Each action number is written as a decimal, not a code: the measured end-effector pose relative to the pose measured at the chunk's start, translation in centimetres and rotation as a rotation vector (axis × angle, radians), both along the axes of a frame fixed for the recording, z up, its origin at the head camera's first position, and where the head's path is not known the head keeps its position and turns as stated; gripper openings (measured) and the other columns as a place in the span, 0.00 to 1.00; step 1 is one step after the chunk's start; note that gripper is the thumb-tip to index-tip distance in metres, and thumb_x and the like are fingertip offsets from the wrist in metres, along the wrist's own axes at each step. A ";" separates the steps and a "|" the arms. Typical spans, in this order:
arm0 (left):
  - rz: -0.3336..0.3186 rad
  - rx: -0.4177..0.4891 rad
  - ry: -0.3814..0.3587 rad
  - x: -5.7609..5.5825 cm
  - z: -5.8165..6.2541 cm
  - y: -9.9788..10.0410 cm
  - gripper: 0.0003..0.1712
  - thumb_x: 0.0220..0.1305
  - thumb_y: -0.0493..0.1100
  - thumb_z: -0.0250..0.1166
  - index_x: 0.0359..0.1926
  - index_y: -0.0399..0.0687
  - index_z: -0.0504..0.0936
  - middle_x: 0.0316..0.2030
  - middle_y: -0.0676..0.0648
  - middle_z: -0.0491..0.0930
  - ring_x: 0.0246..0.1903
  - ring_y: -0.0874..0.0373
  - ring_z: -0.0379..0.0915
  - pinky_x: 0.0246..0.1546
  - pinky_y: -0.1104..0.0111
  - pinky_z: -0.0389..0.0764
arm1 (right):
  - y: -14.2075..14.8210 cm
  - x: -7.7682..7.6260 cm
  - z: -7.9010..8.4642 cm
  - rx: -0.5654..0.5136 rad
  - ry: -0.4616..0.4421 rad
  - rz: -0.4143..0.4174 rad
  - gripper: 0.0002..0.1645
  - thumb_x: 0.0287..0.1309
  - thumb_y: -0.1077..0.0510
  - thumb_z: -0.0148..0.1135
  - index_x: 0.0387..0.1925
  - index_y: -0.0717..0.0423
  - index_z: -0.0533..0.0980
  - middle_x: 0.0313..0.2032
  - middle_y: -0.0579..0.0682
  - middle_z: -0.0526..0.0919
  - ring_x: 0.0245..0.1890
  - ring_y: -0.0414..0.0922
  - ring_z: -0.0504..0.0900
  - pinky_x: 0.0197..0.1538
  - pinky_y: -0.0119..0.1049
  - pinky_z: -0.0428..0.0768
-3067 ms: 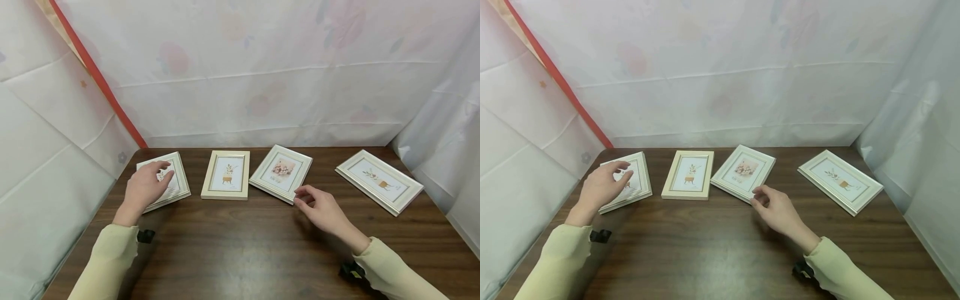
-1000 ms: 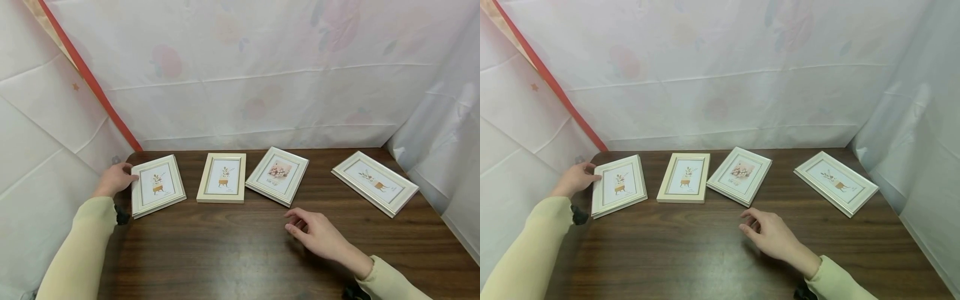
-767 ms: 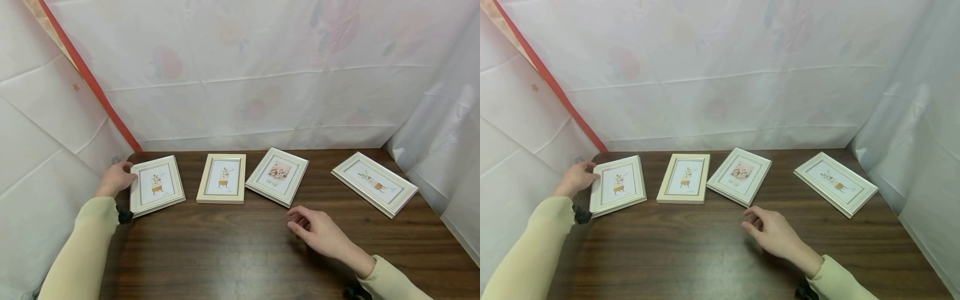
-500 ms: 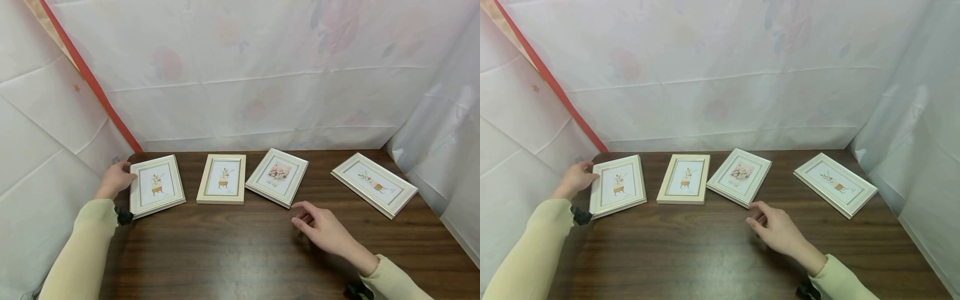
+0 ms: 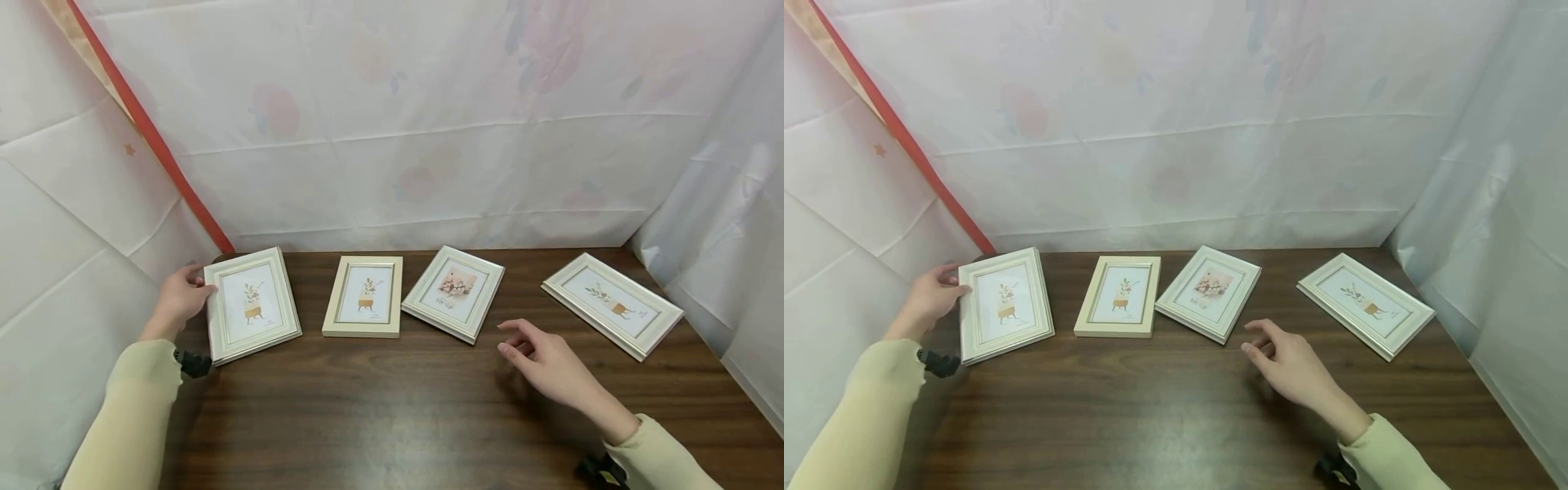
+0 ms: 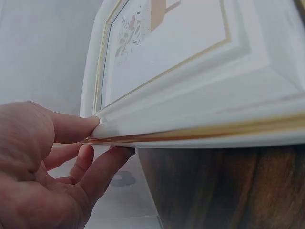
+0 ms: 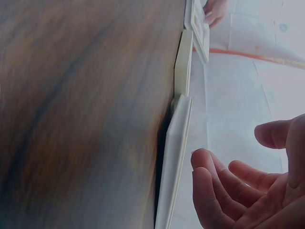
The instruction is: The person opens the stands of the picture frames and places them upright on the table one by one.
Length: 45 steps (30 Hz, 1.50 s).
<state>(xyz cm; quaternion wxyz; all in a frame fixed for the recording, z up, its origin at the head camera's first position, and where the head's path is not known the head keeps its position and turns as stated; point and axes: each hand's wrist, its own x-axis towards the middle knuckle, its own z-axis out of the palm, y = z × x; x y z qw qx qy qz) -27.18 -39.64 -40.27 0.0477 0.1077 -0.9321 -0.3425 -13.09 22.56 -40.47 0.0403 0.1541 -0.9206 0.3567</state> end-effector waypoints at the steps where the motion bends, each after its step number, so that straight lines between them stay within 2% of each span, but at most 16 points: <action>1: -0.003 0.007 0.012 0.1 0.1 0.0 0.39 0.69 0.36 0.59 0.73 0.25 0.52 0.50 0.31 0.66 0.46 0.41 0.64 0.30 0.67 0.74 | 0.2 -0.1 0.0 -0.005 -0.007 -0.008 0.17 0.69 0.52 0.62 0.55 0.55 0.76 0.34 0.42 0.85 0.32 0.36 0.83 0.35 0.34 0.80; 5: -0.029 0.034 0.047 0.6 0.5 -0.3 0.40 0.69 0.34 0.58 0.74 0.28 0.49 0.58 0.24 0.63 0.51 0.36 0.66 0.28 0.74 0.74 | 1.0 -0.4 0.3 -0.022 -0.033 -0.034 0.18 0.70 0.52 0.61 0.55 0.55 0.75 0.35 0.47 0.85 0.31 0.40 0.84 0.33 0.34 0.80; 9: -0.059 0.087 0.039 1.2 1.3 -0.3 0.42 0.71 0.34 0.57 0.76 0.32 0.44 0.64 0.20 0.58 0.58 0.31 0.64 0.29 0.77 0.75 | 1.8 -0.8 0.7 -0.053 -0.060 -0.051 0.19 0.70 0.52 0.60 0.57 0.56 0.74 0.37 0.52 0.85 0.31 0.45 0.86 0.32 0.34 0.80; 16: -0.084 0.148 0.028 1.9 2.3 0.1 0.42 0.74 0.36 0.54 0.78 0.39 0.40 0.67 0.21 0.56 0.63 0.30 0.61 0.37 0.69 0.81 | 3.3 -1.1 0.9 -0.069 -0.070 -0.079 0.20 0.72 0.52 0.58 0.58 0.58 0.72 0.39 0.54 0.85 0.32 0.47 0.87 0.31 0.34 0.81; 22: -0.052 0.152 0.072 2.5 2.7 0.6 0.39 0.75 0.39 0.54 0.78 0.42 0.45 0.68 0.24 0.58 0.62 0.31 0.62 0.34 0.71 0.79 | 4.5 -1.2 1.3 -0.075 -0.055 -0.103 0.21 0.72 0.54 0.58 0.59 0.61 0.71 0.39 0.57 0.86 0.33 0.49 0.87 0.30 0.34 0.82; 30: 0.028 0.167 0.141 3.0 3.2 1.3 0.35 0.74 0.47 0.57 0.75 0.44 0.55 0.66 0.30 0.63 0.56 0.39 0.66 0.32 0.72 0.80 | 6.2 -1.2 1.8 -0.054 -0.022 -0.130 0.21 0.73 0.52 0.56 0.60 0.60 0.71 0.41 0.58 0.86 0.32 0.42 0.86 0.30 0.36 0.82; 38: 0.121 0.209 0.231 3.6 4.0 2.6 0.29 0.71 0.55 0.59 0.68 0.53 0.65 0.60 0.41 0.69 0.50 0.54 0.71 0.33 0.73 0.81 | 6.8 -1.2 1.4 -0.067 -0.041 -0.128 0.21 0.74 0.53 0.55 0.60 0.62 0.70 0.42 0.60 0.86 0.31 0.41 0.86 0.30 0.36 0.82; 45: 0.134 0.212 0.276 4.2 5.0 3.4 0.26 0.70 0.57 0.59 0.64 0.58 0.69 0.60 0.43 0.71 0.49 0.56 0.71 0.31 0.76 0.79 | 6.3 -1.0 1.2 -0.076 -0.034 -0.122 0.20 0.73 0.54 0.57 0.59 0.61 0.71 0.40 0.58 0.86 0.30 0.43 0.85 0.29 0.35 0.82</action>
